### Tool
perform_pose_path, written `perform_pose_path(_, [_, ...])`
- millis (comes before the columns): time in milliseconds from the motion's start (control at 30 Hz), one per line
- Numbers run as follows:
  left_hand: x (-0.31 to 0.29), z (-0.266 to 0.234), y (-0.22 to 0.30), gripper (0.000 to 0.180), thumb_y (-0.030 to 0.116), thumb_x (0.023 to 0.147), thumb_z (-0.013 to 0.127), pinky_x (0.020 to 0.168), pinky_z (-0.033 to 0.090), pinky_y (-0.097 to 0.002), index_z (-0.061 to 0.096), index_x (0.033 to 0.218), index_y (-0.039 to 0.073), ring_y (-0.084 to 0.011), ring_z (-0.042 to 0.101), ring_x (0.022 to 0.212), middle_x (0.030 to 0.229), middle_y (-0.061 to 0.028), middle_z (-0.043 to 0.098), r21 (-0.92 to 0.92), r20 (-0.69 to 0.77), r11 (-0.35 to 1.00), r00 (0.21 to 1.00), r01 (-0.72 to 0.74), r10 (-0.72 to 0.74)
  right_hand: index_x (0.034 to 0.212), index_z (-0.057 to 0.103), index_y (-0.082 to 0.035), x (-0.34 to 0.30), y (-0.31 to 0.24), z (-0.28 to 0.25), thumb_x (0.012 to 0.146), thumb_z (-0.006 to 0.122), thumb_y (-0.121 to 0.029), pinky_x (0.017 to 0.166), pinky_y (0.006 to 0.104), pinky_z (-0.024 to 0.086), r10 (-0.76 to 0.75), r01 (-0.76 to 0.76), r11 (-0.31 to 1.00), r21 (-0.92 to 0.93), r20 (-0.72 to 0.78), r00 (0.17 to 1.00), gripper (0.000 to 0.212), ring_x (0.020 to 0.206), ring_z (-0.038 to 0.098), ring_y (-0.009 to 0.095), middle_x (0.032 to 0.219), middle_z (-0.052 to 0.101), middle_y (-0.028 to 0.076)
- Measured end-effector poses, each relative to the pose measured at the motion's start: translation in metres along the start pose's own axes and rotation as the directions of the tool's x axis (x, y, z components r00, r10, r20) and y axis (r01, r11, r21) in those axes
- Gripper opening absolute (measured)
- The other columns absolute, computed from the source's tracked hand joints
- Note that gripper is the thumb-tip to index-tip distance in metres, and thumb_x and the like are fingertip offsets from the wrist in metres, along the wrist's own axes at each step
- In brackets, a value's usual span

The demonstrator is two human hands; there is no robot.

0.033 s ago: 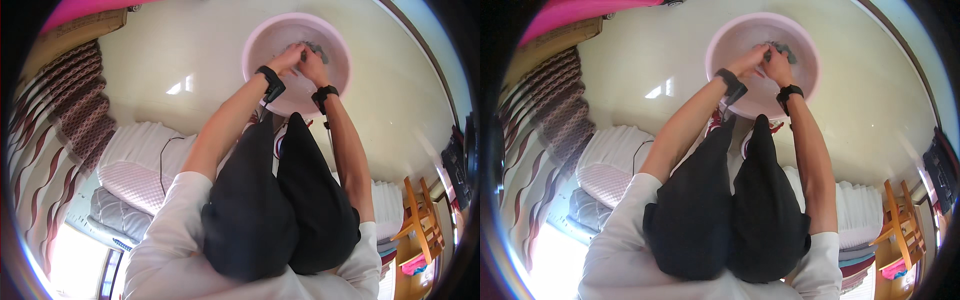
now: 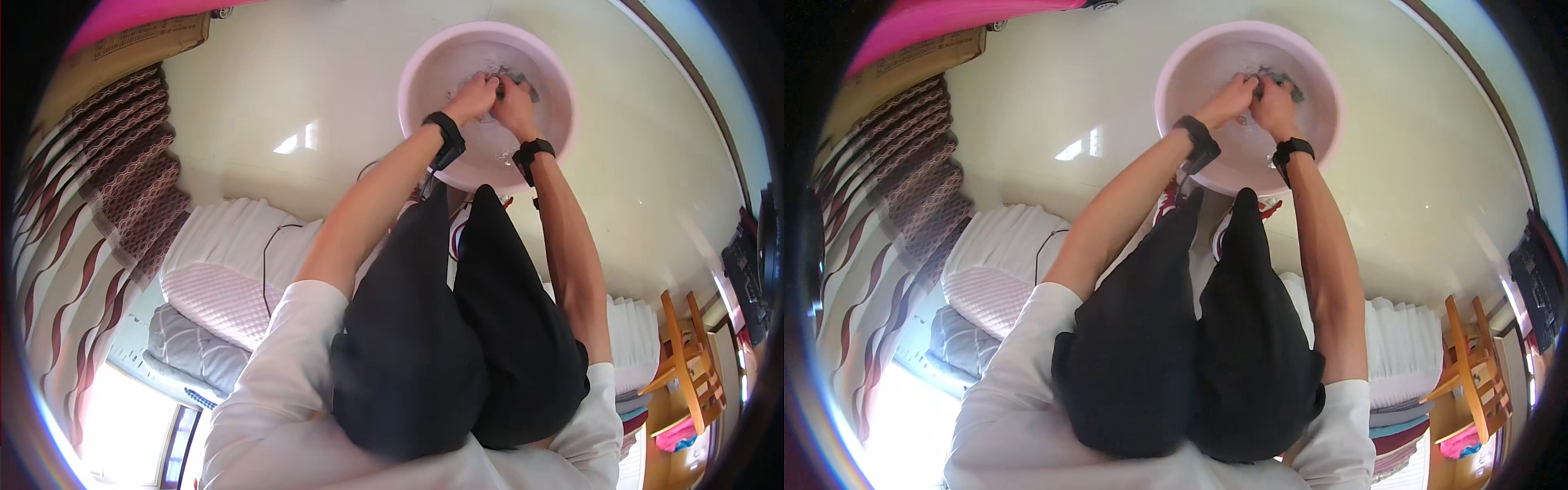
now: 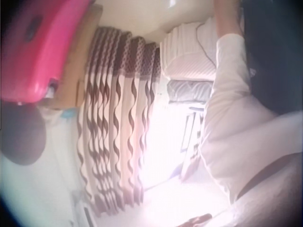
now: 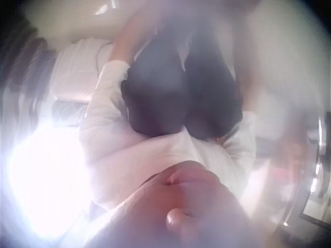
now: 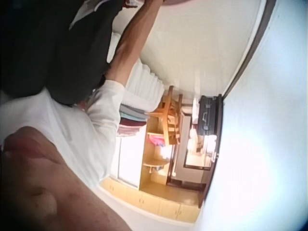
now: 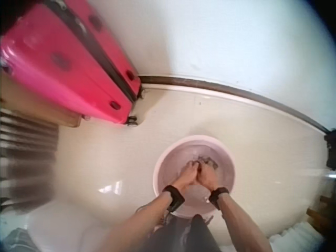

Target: The person washes a piece of cloth in a basin of water by hand, rubbing the fabric against itself and wringing it out.

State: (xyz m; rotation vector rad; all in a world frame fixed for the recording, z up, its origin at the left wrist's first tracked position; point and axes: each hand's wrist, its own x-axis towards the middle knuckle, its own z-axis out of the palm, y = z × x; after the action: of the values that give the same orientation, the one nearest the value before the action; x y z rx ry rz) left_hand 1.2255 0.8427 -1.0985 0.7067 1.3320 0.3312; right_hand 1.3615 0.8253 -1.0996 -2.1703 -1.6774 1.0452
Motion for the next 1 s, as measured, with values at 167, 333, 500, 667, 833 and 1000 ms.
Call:
perform_pose_path(167, [-0.012,-0.018,-0.041,0.030,0.015,0.090,0.058,0.088,0.053,-0.0540,0.056,0.113,-0.003,-0.0472,0.065,0.096,0.102,-0.0282,0.064,0.846,0.034,0.359,0.712,-0.394,0.702,0.127,0.061,-0.009,-0.020,-0.012,0.018,0.081,0.070,-0.014,0.096,0.0518,0.050,-0.192,0.187,0.972,-0.139,-0.026,0.981,0.047,0.110,0.058,0.047,0.132,0.052,0.023])
perform_pose_path(333, [-0.015,-0.011,-0.027,0.031,0.015,0.088,0.058,0.089,0.053,-0.0526,0.060,0.114,-0.003,-0.0446,0.066,0.099,0.104,-0.0266,0.065,0.888,0.182,0.321,0.893,-0.329,0.412,0.127,0.061,-0.014,-0.021,0.012,0.001,0.082,0.067,-0.008,0.097,0.0513,0.050,-0.174,0.139,0.958,-0.253,-0.121,0.977,0.046,0.113,0.058,0.046,0.136,0.050,0.024])
perform_pose_path(500, [-0.007,-0.013,-0.030,0.022,0.016,0.088,0.058,0.082,0.058,-0.0472,0.068,0.101,0.001,-0.0375,0.070,0.098,0.105,-0.0228,0.070,0.919,0.201,0.185,0.820,-0.347,0.537,0.133,0.057,-0.013,-0.021,0.010,-0.018,0.083,0.069,-0.014,0.098,0.0527,0.050,-0.278,0.292,0.934,-0.205,0.094,0.956,0.052,0.120,0.055,0.046,0.137,0.049,0.023])
perform_pose_path(667, [0.011,-0.041,-0.023,0.048,0.035,0.104,0.040,0.096,0.053,-0.0527,0.055,0.129,-0.003,-0.0403,0.065,0.113,0.124,-0.0274,0.063,0.026,0.034,0.995,0.994,0.100,-0.101,0.139,0.053,-0.012,-0.017,-0.020,-0.014,0.085,0.071,-0.028,0.094,0.0480,0.051,-0.073,0.036,0.989,-0.143,-0.262,0.962,0.060,0.116,0.059,0.043,0.130,0.057,0.022])
perform_pose_path(833, [-0.006,-0.004,0.010,0.061,0.054,0.105,0.032,0.099,0.050,-0.0490,0.054,0.128,0.001,-0.0309,0.061,0.118,0.125,-0.0159,0.063,-0.520,0.393,0.693,0.860,0.499,-0.325,0.120,0.067,-0.005,-0.009,0.012,-0.008,0.082,0.070,-0.023,0.083,0.0437,0.054,0.117,-0.084,0.954,0.289,-0.097,0.988,0.042,0.087,0.069,0.039,0.093,0.072,0.020])
perform_pose_path(1000, [0.000,0.000,0.005,0.048,0.051,0.104,0.042,0.093,0.052,-0.0467,0.059,0.113,0.007,-0.0261,0.064,0.104,0.110,-0.0102,0.066,-0.756,0.279,0.561,0.941,0.337,-0.190,0.109,0.070,-0.003,-0.032,-0.012,-0.014,0.078,0.070,-0.018,0.077,0.0415,0.054,-0.037,-0.004,0.921,0.390,0.098,0.995,0.034,0.084,0.069,0.036,0.090,0.072,0.021])
